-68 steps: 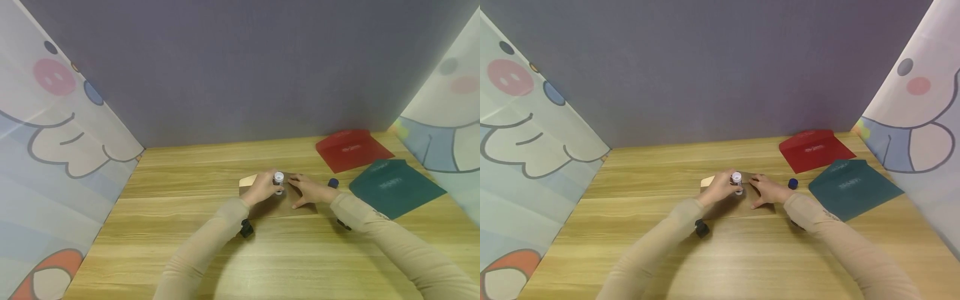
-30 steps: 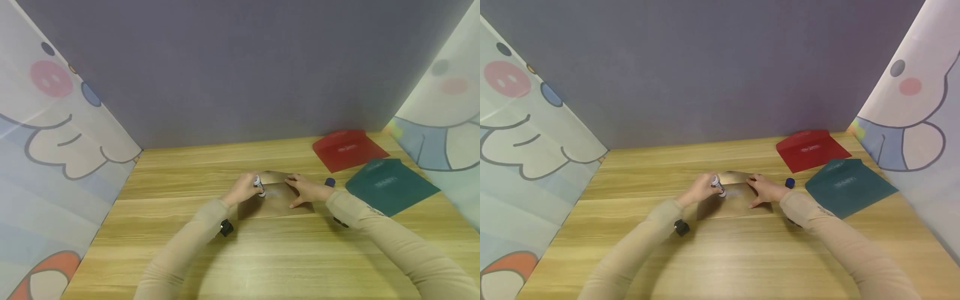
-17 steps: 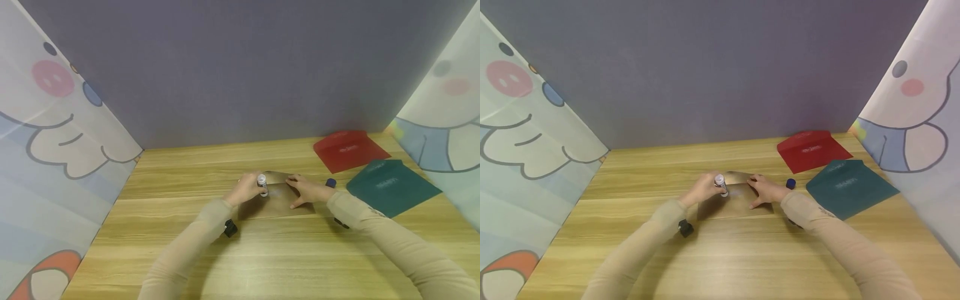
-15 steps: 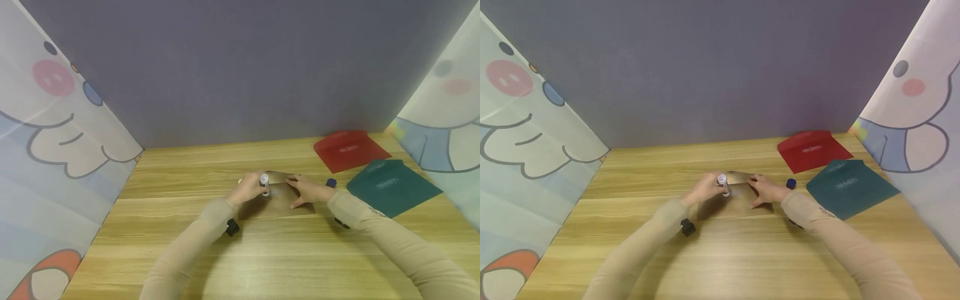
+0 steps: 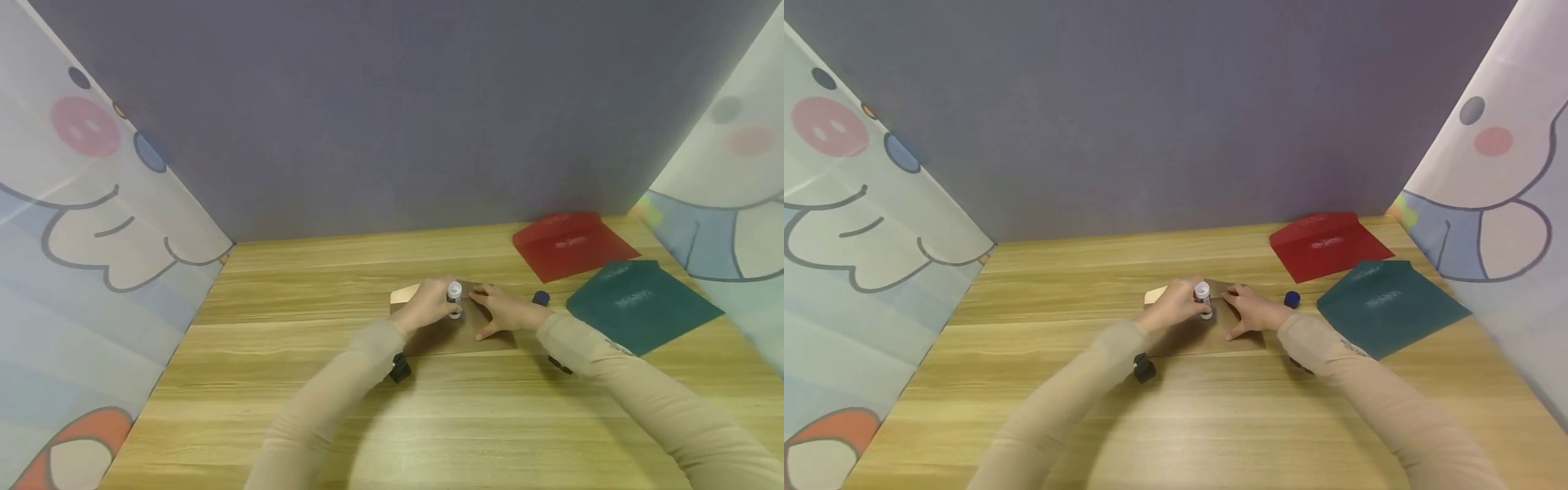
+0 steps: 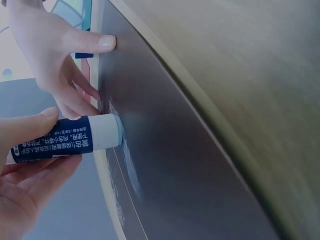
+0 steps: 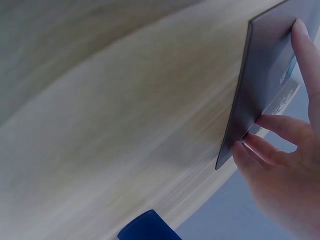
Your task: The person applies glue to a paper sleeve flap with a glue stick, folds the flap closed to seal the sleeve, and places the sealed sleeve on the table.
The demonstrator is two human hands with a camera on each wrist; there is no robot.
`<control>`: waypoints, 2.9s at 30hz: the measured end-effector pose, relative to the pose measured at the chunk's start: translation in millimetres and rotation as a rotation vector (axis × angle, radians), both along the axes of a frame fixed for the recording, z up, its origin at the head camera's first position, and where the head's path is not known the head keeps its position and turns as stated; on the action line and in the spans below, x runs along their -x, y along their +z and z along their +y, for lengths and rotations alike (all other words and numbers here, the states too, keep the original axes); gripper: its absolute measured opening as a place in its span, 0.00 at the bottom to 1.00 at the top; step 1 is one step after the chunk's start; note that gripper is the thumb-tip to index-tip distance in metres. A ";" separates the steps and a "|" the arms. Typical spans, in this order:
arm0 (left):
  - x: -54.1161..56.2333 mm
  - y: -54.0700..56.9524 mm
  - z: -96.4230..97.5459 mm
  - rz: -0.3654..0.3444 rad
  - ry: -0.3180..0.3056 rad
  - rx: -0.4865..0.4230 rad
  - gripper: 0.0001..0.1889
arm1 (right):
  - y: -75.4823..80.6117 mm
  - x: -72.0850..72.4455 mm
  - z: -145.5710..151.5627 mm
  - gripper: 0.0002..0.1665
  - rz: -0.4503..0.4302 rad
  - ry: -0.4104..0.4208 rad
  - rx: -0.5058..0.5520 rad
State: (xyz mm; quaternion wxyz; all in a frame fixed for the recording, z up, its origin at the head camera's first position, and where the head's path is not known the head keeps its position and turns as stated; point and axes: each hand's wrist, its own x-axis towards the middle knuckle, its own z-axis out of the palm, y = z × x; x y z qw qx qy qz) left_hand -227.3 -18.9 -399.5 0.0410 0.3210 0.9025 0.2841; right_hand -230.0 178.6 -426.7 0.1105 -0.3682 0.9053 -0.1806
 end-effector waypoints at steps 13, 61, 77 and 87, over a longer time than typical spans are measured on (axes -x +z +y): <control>2.5 -1.0 11.3 -0.012 0.015 -0.002 0.17 | 4.7 -3.0 -4.1 0.53 0.004 -0.045 -0.087; 8.6 15.7 -97.8 -0.087 0.216 -0.266 0.21 | 8.8 -5.6 -5.7 0.54 -0.077 -0.073 -0.088; 14.0 0.8 -153.2 -0.107 0.415 -0.335 0.20 | 6.7 -3.6 -5.7 0.54 -0.043 -0.063 -0.106; 21.0 -4.9 -186.8 -0.159 0.536 -0.371 0.21 | 8.4 -5.2 -6.7 0.54 -0.049 -0.063 -0.106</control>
